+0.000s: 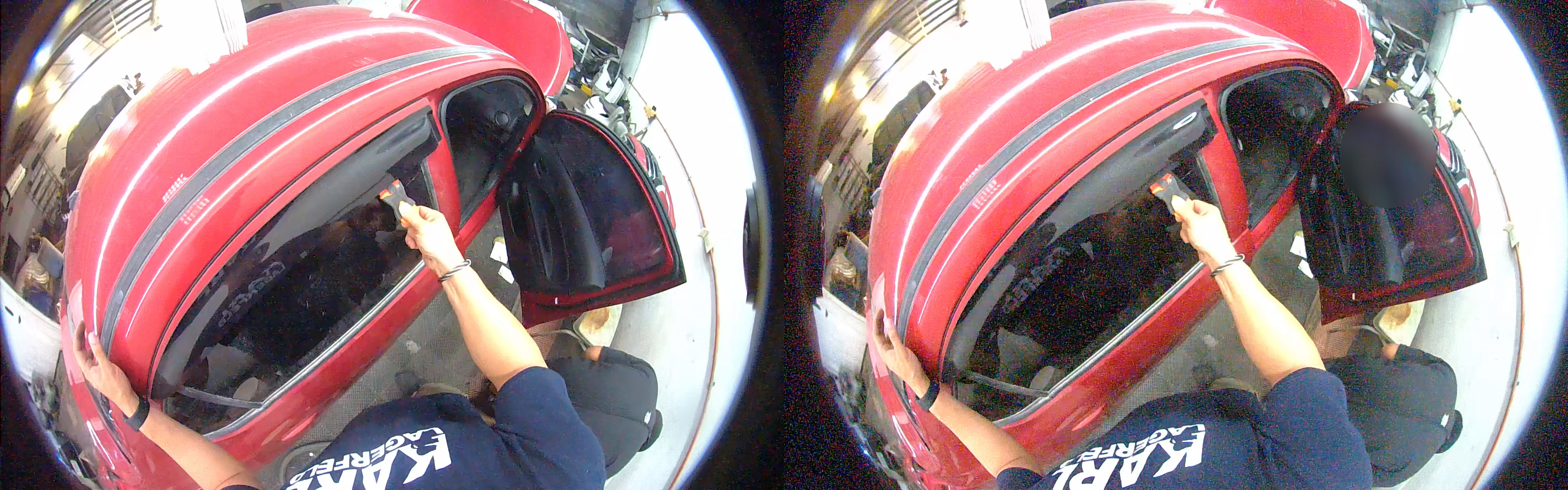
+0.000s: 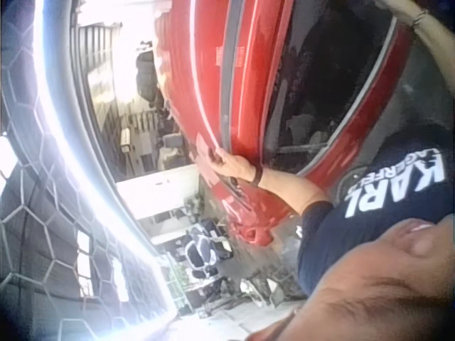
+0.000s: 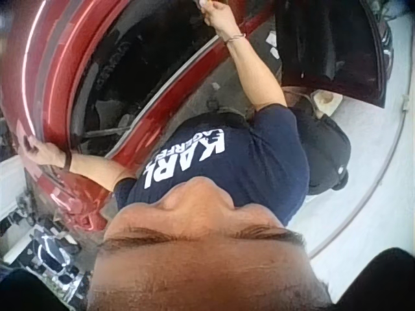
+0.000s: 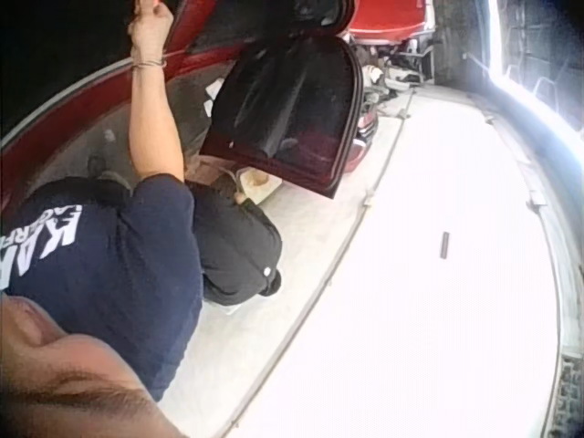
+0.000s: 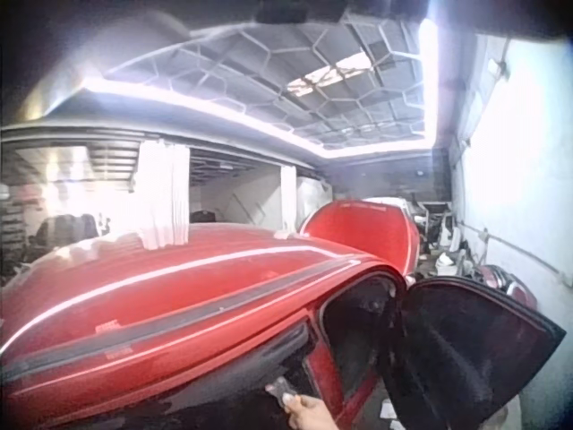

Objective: The person applies a tint film to the rear side window of a red car using a squeegee to smooth the surface and remove bubbles. They then move to the front side window and repeat the process, smoothing the film along the edges and over the glass.

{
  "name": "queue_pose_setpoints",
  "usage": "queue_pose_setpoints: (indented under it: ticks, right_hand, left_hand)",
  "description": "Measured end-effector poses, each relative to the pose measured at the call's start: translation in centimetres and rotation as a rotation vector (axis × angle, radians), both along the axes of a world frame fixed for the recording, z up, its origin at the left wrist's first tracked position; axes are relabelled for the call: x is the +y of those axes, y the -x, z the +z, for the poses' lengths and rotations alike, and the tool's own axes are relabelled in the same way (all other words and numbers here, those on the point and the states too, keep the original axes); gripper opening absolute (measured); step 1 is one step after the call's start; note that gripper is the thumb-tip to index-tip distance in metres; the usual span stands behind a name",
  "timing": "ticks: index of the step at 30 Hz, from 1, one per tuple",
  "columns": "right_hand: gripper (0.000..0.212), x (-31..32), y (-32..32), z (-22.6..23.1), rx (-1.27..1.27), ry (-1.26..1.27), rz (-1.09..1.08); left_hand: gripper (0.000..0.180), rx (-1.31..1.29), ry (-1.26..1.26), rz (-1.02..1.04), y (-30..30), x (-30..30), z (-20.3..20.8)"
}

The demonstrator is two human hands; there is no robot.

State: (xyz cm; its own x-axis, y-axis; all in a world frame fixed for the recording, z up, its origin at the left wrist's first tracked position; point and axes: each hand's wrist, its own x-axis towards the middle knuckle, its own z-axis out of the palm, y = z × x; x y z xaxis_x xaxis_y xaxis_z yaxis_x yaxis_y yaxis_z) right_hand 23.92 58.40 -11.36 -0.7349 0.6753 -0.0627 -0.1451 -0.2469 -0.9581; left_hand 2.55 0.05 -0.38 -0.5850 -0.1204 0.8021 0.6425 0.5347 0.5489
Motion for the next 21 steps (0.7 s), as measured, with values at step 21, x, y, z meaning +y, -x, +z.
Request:
queue_pose_setpoints:
  ticks: [21]
  right_hand:
    - [0.037,-1.5,1.0,-0.6,0.034,-0.108,-0.012]
  left_hand:
    - [0.044,0.034,0.046,0.024,0.0,0.0,0.6]
